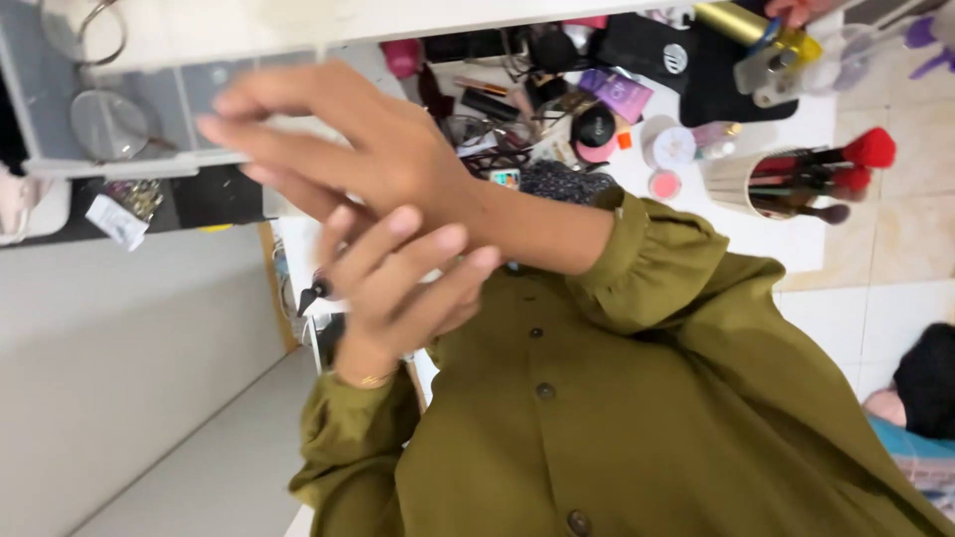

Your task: Organizing various accessories and eyeglasses into a storage drawer on a cluttered vanity table.

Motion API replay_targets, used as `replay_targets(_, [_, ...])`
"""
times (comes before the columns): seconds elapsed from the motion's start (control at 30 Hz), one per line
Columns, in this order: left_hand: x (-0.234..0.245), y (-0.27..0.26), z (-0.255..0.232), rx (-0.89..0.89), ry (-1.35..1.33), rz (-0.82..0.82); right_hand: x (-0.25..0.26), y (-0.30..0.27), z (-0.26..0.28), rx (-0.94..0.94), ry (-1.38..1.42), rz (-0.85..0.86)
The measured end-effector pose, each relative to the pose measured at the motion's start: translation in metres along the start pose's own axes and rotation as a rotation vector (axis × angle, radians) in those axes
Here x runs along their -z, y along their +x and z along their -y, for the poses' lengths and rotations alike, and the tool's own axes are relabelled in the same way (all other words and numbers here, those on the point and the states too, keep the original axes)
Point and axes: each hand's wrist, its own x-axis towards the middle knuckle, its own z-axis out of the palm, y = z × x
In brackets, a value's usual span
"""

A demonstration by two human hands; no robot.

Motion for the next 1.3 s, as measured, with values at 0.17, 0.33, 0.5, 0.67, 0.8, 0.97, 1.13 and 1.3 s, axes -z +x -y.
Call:
replay_targets(0.17, [-0.099, -0.037, -0.015, -0.043, 0.061, -0.061, 0.013, -0.084, -0.064, 0.18, -0.419, -0.045])
replay_targets(0.33, [-0.151, -0.041, -0.016, 0.301, -0.315, 0.262, 0.032, -0.17, -0.112, -0.348, -0.343, 0.088])
replay_targets(0.5, [-0.212, -0.07, 0.007, 0.45, -0.383, 0.38, 0.041, -0.226, -0.164, -0.549, -0.381, 0.068])
replay_targets(0.67, [-0.268, -0.08, 0.031, 0.535, -0.354, 0.427, 0.054, -0.226, -0.225, -0.689, -0.295, -0.125])
replay_targets(0.8, [-0.292, -0.075, 0.049, 0.525, -0.299, 0.443, 0.055, -0.22, -0.264, -0.795, -0.257, -0.172])
replay_targets(0.97, [-0.305, -0.067, 0.061, 0.576, -0.271, 0.424, 0.042, -0.211, -0.299, -1.051, -0.264, -0.023])
replay_targets(1.13, [-0.317, -0.075, 0.075, 0.568, -0.236, 0.417, 0.02, -0.226, -0.342, -0.816, -0.403, 0.098])
replay_targets(1.3, [-0.32, -0.079, 0.077, 0.707, -0.271, 0.498, 0.024, -0.194, -0.325, -1.216, 0.005, -0.024])
